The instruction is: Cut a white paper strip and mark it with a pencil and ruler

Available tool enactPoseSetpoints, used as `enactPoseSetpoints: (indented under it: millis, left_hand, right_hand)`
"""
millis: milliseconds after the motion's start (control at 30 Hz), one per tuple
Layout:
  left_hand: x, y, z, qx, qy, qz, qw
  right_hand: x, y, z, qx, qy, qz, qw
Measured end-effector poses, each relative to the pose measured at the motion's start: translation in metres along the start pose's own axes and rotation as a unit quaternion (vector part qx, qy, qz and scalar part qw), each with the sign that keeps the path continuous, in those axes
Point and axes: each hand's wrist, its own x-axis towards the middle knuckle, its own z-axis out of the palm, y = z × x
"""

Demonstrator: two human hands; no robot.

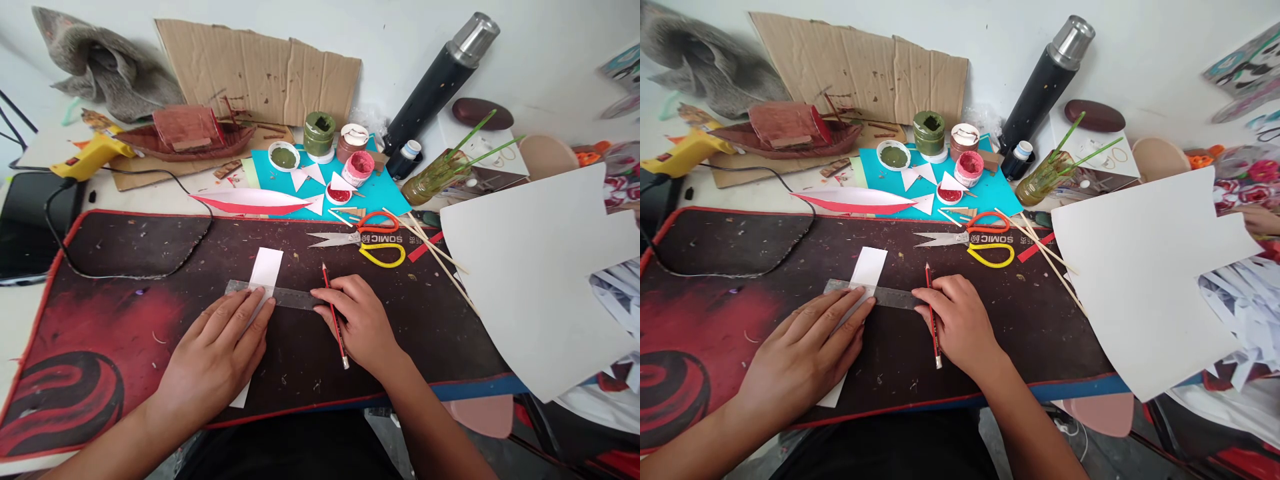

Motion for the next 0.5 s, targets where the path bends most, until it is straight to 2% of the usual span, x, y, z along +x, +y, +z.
enactPoseSetpoints:
  millis: [500]
  left_hand:
    - [0.0011,0.0002,-0.0006,0.003,-0.004,-0.004,1.0]
  right_hand:
    - [-0.0005,0.0005,0.0011,0.002,0.0,0.004,1.0]
